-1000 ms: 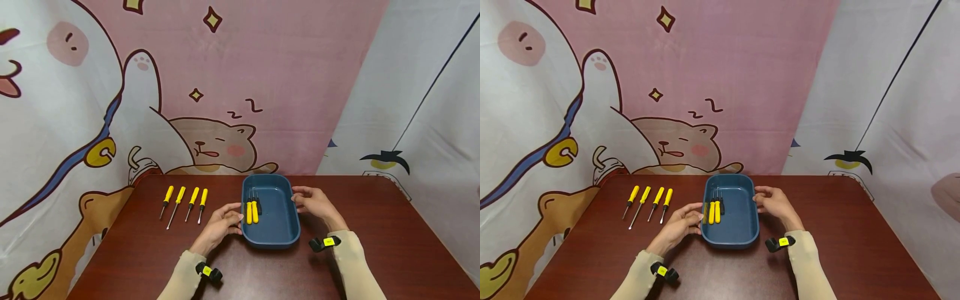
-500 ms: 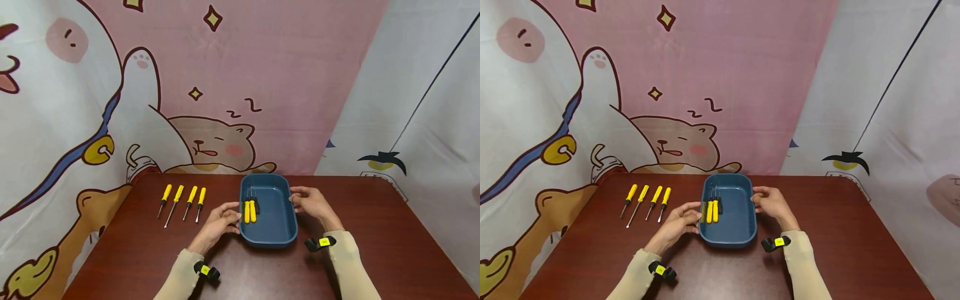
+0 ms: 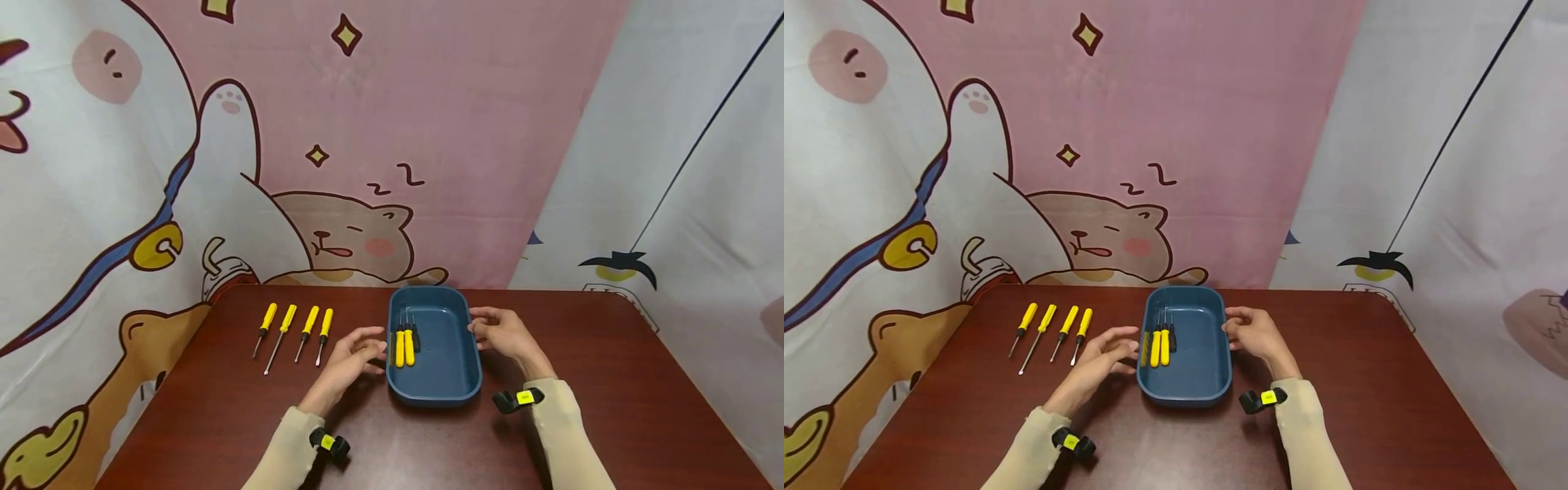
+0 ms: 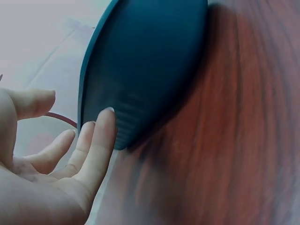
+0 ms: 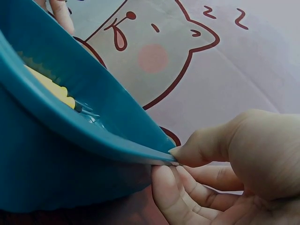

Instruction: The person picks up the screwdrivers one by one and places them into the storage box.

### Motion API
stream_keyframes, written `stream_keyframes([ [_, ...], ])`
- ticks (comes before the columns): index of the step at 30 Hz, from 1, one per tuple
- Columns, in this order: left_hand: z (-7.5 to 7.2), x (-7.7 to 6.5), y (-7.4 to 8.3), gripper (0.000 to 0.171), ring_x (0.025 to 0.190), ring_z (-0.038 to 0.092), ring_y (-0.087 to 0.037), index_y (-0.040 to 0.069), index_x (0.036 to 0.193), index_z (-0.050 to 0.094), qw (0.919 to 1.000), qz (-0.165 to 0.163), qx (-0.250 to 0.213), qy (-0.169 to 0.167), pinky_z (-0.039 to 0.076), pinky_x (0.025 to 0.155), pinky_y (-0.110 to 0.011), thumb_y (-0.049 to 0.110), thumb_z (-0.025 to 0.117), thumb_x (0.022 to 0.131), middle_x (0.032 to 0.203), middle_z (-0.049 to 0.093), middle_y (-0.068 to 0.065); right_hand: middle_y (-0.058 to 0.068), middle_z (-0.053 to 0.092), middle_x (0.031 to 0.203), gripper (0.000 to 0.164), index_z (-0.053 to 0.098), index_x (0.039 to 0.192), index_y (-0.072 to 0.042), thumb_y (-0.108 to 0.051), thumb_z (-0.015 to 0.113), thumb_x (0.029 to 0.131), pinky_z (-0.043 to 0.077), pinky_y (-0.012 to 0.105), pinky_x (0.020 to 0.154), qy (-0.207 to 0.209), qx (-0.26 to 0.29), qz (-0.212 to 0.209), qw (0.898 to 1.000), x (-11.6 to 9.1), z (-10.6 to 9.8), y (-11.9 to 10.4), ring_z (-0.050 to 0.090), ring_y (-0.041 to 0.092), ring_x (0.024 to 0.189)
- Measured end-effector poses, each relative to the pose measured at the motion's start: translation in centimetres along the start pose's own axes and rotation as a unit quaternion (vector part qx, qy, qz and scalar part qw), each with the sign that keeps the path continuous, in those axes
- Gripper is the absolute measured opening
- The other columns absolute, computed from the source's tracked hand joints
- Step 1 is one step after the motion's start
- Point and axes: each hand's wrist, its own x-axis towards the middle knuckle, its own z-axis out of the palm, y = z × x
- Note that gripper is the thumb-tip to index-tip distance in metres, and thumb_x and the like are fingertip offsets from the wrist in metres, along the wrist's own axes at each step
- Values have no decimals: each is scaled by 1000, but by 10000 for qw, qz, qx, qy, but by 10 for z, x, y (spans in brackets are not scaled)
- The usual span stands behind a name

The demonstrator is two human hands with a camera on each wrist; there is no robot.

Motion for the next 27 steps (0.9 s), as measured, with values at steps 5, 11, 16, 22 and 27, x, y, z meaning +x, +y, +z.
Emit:
stream_keyframes([
  [5,-5,1,6,42,109,68,-38,9,140,57,9973,311,633,228,62,89,-50,17,67,100,120,67,-20,25,69,118,44,54,142,3,-9,60,101,64,33,72,-20,51,-23,10000,0,0,1,71,19,85],
  [11,-15,2,15,44,117,66,-29,21,138,59,9875,501,1397,539,60,95,-46,29,72,97,132,64,-15,25,69,119,44,54,142,3,-10,60,101,64,33,72,-29,50,-28,10000,0,0,0,71,18,86],
  [16,-25,1,26,54,128,61,-33,24,143,56,9737,674,2072,661,55,103,-51,37,75,94,143,60,-13,24,69,119,44,54,142,3,-10,60,101,64,33,72,-8,-6,-33,10000,0,-1,-1,70,18,86],
  [22,-44,2,35,65,138,52,-32,19,149,49,9569,1108,2631,541,47,112,-58,39,75,93,150,52,-12,23,69,117,43,54,142,3,-10,59,101,64,34,73,3,-21,-20,10000,-1,-1,0,70,19,87],
  [27,-61,2,41,73,143,46,-36,21,154,44,9221,1309,3599,555,41,115,-63,45,74,93,155,46,-9,24,69,119,45,53,143,3,-10,59,100,64,33,72,-46,46,-24,10000,-1,-1,1,70,19,87],
])
